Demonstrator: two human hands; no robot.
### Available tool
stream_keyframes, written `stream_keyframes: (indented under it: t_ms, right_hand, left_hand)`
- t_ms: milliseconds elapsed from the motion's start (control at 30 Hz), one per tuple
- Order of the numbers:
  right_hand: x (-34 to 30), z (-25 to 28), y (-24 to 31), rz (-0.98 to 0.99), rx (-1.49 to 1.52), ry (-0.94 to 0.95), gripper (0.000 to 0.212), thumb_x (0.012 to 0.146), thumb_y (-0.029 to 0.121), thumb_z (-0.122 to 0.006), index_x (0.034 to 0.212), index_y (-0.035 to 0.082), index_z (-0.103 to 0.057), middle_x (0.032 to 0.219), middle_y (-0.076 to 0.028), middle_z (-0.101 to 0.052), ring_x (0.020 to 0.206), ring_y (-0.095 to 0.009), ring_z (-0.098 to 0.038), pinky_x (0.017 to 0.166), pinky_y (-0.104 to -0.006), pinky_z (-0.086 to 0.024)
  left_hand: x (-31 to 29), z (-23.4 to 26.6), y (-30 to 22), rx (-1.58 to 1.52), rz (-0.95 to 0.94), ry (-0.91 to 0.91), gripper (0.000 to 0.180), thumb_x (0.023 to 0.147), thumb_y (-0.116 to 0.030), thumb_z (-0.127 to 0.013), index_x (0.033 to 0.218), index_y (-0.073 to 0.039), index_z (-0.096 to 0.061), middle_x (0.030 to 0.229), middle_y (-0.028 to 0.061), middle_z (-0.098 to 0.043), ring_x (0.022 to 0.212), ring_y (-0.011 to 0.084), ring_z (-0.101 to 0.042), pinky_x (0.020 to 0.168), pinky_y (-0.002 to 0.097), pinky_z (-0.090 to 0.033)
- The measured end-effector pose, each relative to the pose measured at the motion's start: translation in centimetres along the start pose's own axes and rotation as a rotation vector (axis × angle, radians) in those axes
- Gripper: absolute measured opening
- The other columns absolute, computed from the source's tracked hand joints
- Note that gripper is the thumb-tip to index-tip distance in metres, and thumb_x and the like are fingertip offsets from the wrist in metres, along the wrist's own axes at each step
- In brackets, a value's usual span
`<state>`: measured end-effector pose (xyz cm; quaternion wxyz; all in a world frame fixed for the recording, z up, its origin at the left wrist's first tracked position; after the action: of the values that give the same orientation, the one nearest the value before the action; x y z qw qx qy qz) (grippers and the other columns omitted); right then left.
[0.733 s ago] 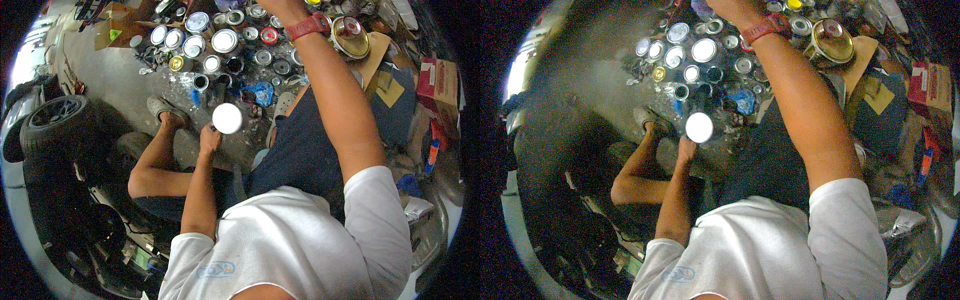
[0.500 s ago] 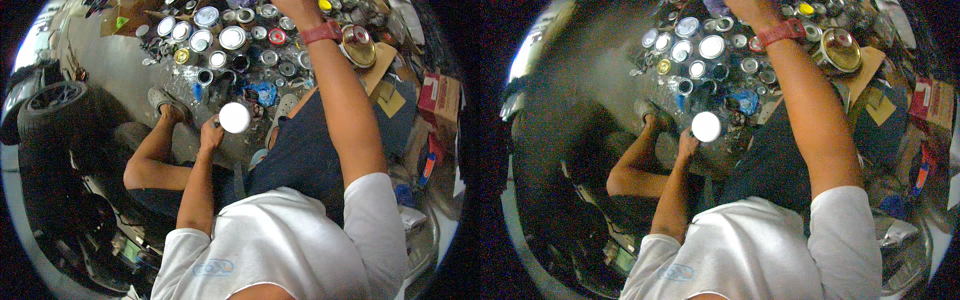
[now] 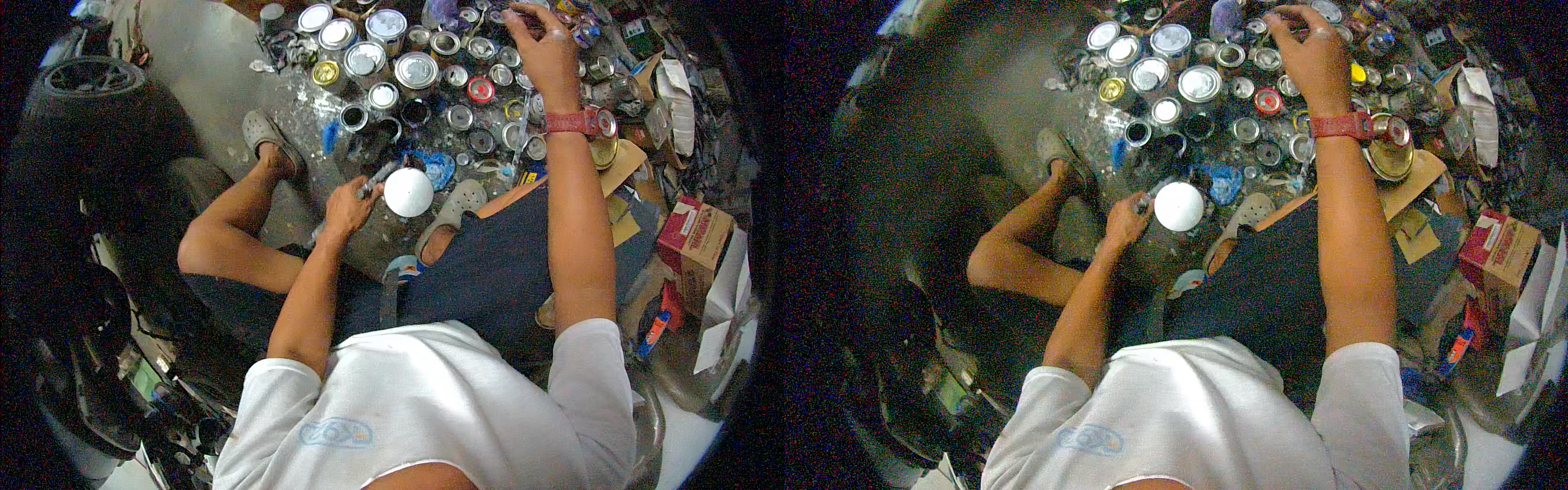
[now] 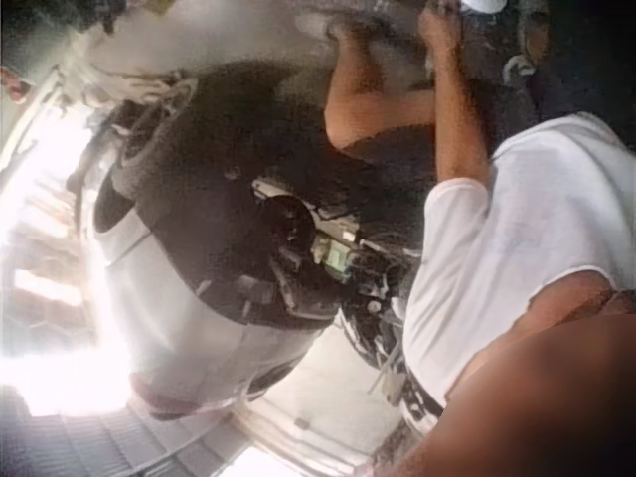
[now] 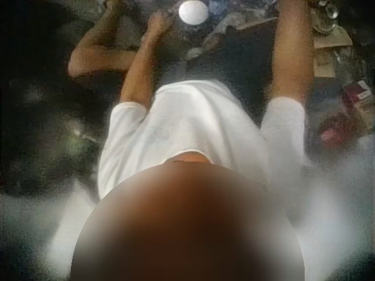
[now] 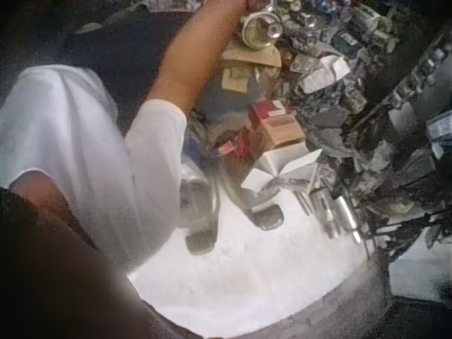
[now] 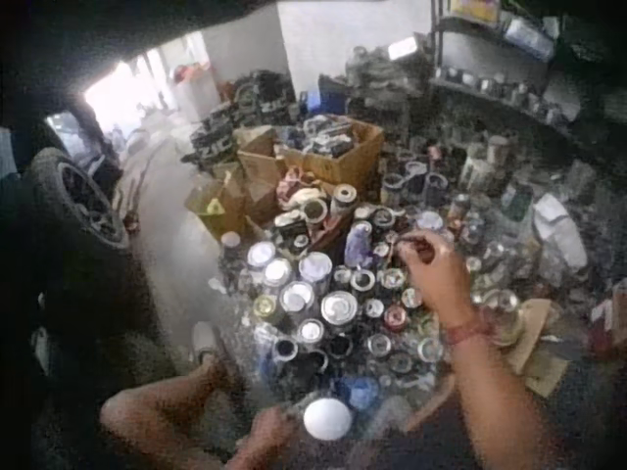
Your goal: The person sits on the floor and wipes the rims of several paint cans with a cloth. They handle multiple cans one at a time, wiping the edges and lids, then place them back among the pile. The person stands and walks away at the end.
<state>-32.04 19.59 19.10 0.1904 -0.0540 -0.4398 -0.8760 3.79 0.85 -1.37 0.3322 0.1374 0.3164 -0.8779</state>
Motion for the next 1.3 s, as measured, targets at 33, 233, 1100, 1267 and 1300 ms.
stream_keyframes:
  t_ms: [33, 233, 1100, 1267, 1300]
  right_hand:
    - [0.1, 0.1, 0.0, 0.1, -0.04, -0.016, 0.035, 0.099, 0.034, -0.07, 0.115, 0.003, -0.073, 0.102, -0.014, -0.077, 0.09, -0.024, -0.073, 0.079, -0.0374, -0.057]
    - [-2.8, 0.5, 3.2, 0.265, -0.083, 0.051, 0.039, 0.091, 0.037, -0.077, 0.111, 0.004, -0.075, 0.099, -0.018, -0.076, 0.092, -0.035, -0.074, 0.085, -0.0428, -0.057]
    - [-16.1, -7.3, 6.8, 0.481, -0.174, 0.666, 0.05, 0.074, 0.018, -0.084, 0.119, 0.008, -0.067, 0.122, -0.02, -0.058, 0.11, -0.04, -0.063, 0.086, -0.0475, -0.058]
    - [-6.3, 3.5, 5.8, 0.156, 0.442, 0.04, 0.068, 0.07, 0.008, -0.093, 0.131, 0.008, -0.064, 0.128, -0.008, -0.066, 0.117, -0.025, -0.065, 0.102, -0.039, -0.053]
    - [-4.5, 5.8, 4.9, 0.184, 0.498, -0.025, 0.063, 0.077, 0.0, -0.088, 0.134, 0.007, -0.062, 0.132, -0.008, -0.066, 0.115, -0.022, -0.066, 0.097, -0.0363, -0.057]
  left_hand:
    - [0.0, 0.2, -0.3, -0.045, -0.054, -0.034, 0.066, 0.092, -0.066, -0.063, 0.122, -0.009, -0.073, 0.109, 0.0283, -0.072, 0.105, 0.0466, -0.069, 0.092, 0.0528, -0.054]
    - [0.4, -0.2, 0.3, 0.117, 0.026, 0.114, 0.085, 0.087, -0.082, -0.056, 0.127, -0.009, -0.072, 0.113, 0.0294, -0.072, 0.11, 0.0465, -0.068, 0.097, 0.0531, -0.053]
    - [2.7, -1.4, -1.0, -0.072, 0.083, 0.068, 0.075, 0.093, -0.075, -0.055, 0.129, -0.012, -0.071, 0.113, 0.0277, -0.073, 0.111, 0.0467, -0.067, 0.095, 0.0518, -0.052]
    - [2.8, -2.5, -0.4, -0.276, 0.052, 0.034, 0.066, 0.099, -0.059, -0.059, 0.138, -0.006, -0.063, 0.119, 0.0296, -0.07, 0.115, 0.0464, -0.066, 0.098, 0.0478, -0.052]
    - [2.8, -2.7, -0.3, -0.331, 0.052, 0.044, 0.065, 0.1, -0.056, -0.059, 0.139, -0.005, -0.062, 0.121, 0.03, -0.07, 0.116, 0.0457, -0.066, 0.098, 0.0467, -0.052]
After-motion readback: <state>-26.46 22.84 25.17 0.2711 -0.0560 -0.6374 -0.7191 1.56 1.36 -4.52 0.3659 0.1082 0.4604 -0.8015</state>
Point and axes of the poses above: each hand's wrist, its own x-axis towards the middle knuckle, its own z-axis out of the back of the hand, y = z × x, the point moved 3 cm from there along x, towards the middle knuckle
